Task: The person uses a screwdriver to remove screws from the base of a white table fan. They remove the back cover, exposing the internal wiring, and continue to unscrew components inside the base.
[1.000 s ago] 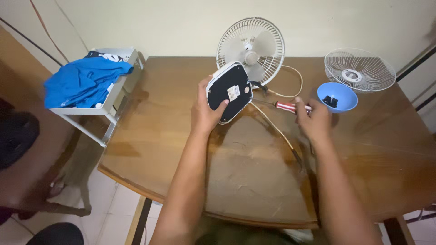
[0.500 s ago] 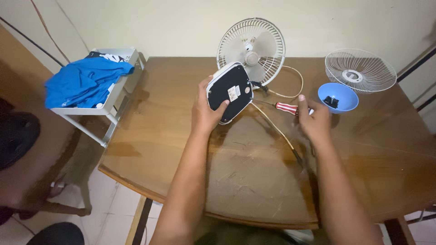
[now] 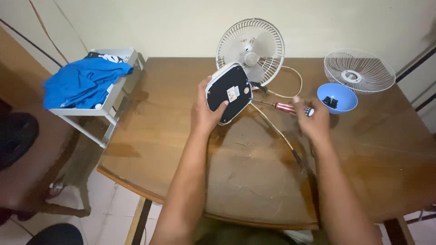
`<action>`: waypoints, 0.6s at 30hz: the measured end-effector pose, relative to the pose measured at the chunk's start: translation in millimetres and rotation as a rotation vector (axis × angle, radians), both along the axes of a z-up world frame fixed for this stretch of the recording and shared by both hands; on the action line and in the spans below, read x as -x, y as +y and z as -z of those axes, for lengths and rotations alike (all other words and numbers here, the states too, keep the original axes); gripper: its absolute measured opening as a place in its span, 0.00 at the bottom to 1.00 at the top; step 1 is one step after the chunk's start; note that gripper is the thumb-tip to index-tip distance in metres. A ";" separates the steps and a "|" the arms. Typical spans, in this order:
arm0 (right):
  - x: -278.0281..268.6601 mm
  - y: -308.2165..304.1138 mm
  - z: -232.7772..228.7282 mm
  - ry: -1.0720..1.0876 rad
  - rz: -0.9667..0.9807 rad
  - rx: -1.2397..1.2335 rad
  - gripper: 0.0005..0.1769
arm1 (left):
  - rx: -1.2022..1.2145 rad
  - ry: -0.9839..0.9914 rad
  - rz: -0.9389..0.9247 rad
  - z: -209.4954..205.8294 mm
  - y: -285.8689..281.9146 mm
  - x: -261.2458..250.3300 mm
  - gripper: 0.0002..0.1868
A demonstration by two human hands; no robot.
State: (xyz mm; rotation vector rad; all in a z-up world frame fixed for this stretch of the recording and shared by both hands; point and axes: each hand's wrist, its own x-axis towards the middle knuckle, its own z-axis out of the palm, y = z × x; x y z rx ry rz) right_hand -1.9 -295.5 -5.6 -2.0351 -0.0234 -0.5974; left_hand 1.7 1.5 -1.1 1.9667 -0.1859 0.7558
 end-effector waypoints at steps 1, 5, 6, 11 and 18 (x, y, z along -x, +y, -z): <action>-0.6 -0.8 1.3 0.119 0.012 -0.073 0.16 | 0.003 0.041 -0.012 0.7 0.1 0.8 0.44; -6.0 -9.1 10.7 0.275 -0.081 -0.267 0.19 | 0.020 0.031 -0.007 1.9 -2.7 3.2 0.45; -8.5 -10.8 12.3 0.231 -0.142 -0.290 0.20 | 0.026 -0.019 0.006 0.5 -3.2 4.2 0.45; -14.3 -15.3 19.2 0.091 -0.109 -0.092 0.15 | -0.253 -0.014 -0.246 -7.3 -6.5 10.5 0.50; -7.1 -7.7 12.1 0.124 -0.156 -0.292 0.07 | -0.680 -0.387 -0.511 -9.9 -33.4 18.7 0.27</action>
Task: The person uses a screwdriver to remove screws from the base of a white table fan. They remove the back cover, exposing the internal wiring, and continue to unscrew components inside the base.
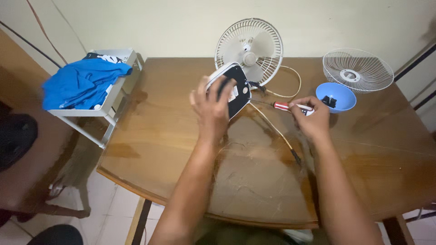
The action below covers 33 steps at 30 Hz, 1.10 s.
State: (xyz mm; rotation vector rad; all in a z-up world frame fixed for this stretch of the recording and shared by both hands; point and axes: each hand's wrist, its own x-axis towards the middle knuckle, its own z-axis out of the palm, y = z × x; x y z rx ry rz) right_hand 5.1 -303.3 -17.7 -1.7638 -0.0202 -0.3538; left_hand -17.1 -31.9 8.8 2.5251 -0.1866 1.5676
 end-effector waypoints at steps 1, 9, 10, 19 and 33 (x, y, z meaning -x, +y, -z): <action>1.0 1.2 -2.5 -0.022 -0.003 0.024 0.07 | 0.001 0.026 0.132 0.5 -3.3 0.2 0.22; 13.0 4.8 -17.9 0.091 0.047 -0.022 0.20 | 0.034 0.110 0.438 9.9 -31.9 -2.0 0.08; 12.7 5.1 -18.0 0.028 0.006 -0.043 0.20 | 0.031 0.077 0.426 11.0 -32.4 -3.3 0.10; -1.7 0.4 -3.2 0.056 0.156 0.153 0.14 | -0.018 0.063 0.283 33.8 -43.0 -22.5 0.15; -2.0 -1.6 3.9 -0.043 -0.050 -0.025 0.17 | -0.092 0.109 0.121 37.8 -47.2 -23.0 0.20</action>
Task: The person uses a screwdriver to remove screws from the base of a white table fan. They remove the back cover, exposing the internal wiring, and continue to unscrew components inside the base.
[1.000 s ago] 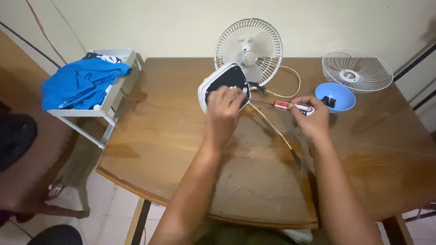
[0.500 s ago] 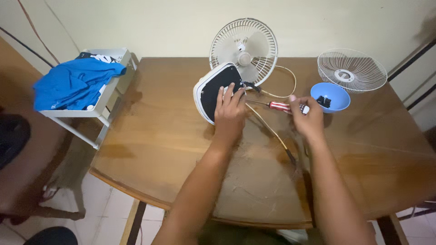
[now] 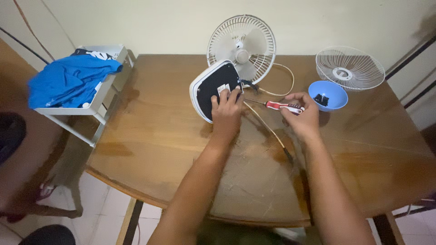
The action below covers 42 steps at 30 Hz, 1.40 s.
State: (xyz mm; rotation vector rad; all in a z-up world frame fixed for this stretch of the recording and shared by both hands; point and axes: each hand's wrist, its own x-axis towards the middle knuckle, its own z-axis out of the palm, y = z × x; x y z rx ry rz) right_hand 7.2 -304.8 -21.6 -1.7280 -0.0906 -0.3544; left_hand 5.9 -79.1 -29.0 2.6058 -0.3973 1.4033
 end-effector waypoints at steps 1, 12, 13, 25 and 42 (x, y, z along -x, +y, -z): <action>-1.1 0.2 -0.9 -0.024 -0.027 -0.030 0.17 | 0.005 0.005 0.010 -1.7 0.6 0.0 0.18; -1.9 0.8 1.6 -0.080 0.020 -0.023 0.14 | 0.040 -0.058 0.032 -5.8 -5.0 -11.9 0.08; -1.6 0.5 3.1 -0.081 -0.005 -0.067 0.13 | 0.061 -0.061 0.049 -4.9 -6.3 -12.0 0.11; 10.3 4.4 -16.3 -0.067 0.013 -0.079 0.12 | 0.060 -0.069 -0.031 -5.4 -13.6 -17.1 0.03; 8.3 -22.7 -15.6 -0.104 0.044 -0.323 0.11 | 0.010 0.065 0.023 10.5 -2.5 -24.4 0.12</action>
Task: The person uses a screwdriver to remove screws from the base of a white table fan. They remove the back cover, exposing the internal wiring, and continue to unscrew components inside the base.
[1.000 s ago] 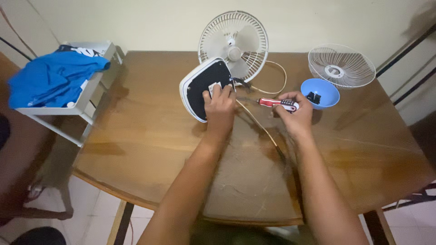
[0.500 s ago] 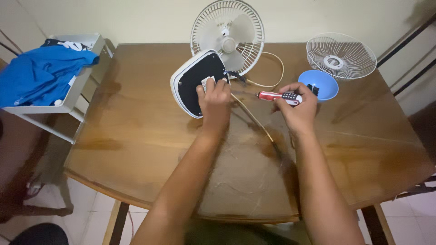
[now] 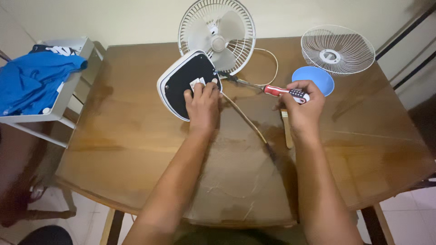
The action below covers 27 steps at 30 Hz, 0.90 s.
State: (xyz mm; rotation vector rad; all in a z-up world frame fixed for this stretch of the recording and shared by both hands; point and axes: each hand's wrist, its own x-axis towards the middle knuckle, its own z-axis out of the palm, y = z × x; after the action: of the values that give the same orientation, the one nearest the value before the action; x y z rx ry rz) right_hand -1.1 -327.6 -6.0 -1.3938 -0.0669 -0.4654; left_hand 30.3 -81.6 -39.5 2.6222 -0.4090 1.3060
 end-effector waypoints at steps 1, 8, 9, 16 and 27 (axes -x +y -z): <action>-0.5 -0.6 -1.1 -0.011 -0.003 -0.033 0.11 | 0.002 0.010 0.019 -0.4 -0.9 0.9 0.16; 1.2 -12.3 -6.0 -0.063 0.074 -0.211 0.11 | 0.119 0.116 0.227 -5.8 -25.5 -0.4 0.09; 2.2 -16.5 -5.7 -0.091 0.084 -0.229 0.11 | 0.150 0.139 0.269 -5.5 -31.1 1.0 0.08; -4.3 -52.6 1.4 -0.188 0.256 -0.540 0.11 | 0.367 0.366 0.493 -18.8 -89.2 -9.1 0.14; -20.3 -87.3 24.1 -0.082 0.481 -0.775 0.11 | 0.427 0.334 0.484 -14.7 -193.4 -41.8 0.15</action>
State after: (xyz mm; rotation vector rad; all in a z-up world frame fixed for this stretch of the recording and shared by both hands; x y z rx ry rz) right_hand 19.2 -414.9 -30.1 -0.6140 0.3583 -0.8404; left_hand 72.1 -275.0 -24.8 2.1412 -0.5852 0.6931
